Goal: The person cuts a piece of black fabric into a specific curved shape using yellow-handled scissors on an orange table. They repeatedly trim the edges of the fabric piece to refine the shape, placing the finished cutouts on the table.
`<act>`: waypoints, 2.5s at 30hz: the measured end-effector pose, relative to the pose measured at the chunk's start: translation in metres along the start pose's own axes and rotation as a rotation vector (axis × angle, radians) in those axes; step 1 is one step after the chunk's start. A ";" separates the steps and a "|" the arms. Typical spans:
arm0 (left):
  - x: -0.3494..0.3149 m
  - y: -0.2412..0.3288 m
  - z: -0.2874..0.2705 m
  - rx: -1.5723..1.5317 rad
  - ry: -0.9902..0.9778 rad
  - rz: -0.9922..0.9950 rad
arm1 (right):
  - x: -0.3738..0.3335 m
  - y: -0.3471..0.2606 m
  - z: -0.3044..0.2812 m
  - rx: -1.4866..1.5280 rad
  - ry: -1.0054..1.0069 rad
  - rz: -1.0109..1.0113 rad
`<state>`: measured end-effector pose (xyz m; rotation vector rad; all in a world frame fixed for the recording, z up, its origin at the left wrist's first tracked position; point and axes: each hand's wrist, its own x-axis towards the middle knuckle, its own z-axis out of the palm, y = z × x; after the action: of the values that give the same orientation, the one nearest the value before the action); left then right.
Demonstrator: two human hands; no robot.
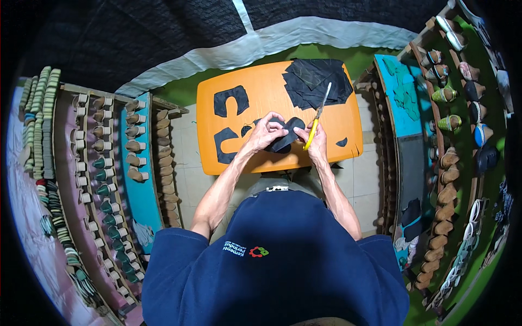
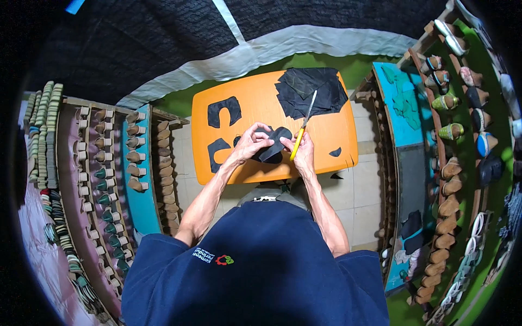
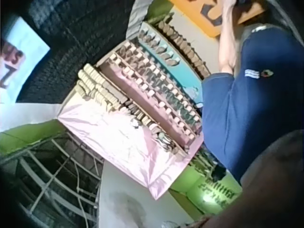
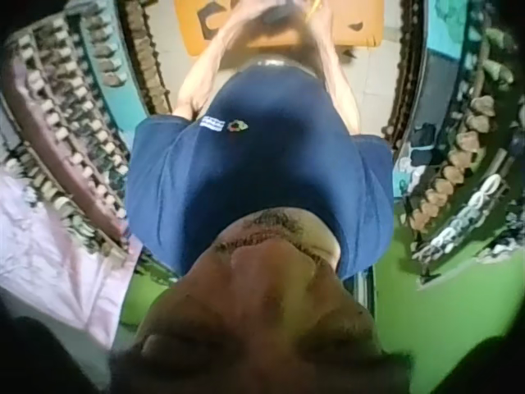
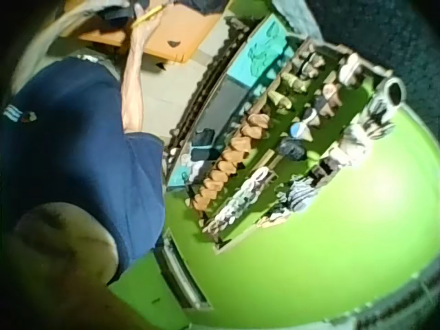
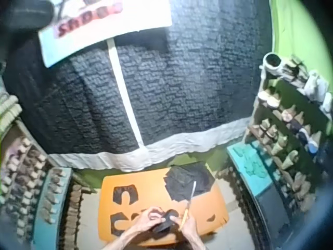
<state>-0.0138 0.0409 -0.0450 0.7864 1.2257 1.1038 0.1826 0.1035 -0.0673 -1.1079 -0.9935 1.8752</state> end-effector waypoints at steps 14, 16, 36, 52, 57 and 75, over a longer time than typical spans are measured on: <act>-0.012 0.067 -0.020 -0.171 0.230 0.212 | -0.024 -0.041 0.023 -0.316 -0.198 0.093; -0.014 0.084 -0.025 -0.151 0.224 0.232 | -0.038 -0.037 0.021 -0.431 -0.301 0.076; -0.026 0.114 -0.028 0.183 0.107 0.134 | -0.061 -0.045 0.031 -0.470 -0.449 0.171; -0.015 0.103 -0.031 0.102 0.074 0.101 | -0.061 -0.058 0.033 -0.452 -0.431 0.214; -0.014 0.099 -0.035 0.150 0.070 0.155 | -0.059 -0.052 0.032 -0.430 -0.402 0.239; -0.021 0.090 -0.019 -0.103 0.129 0.195 | -0.064 -0.040 0.038 -0.335 -0.295 0.199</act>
<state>-0.0521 0.0476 0.0408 0.7776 1.2069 1.3847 0.1794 0.0565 0.0022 -1.1754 -1.4519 2.1270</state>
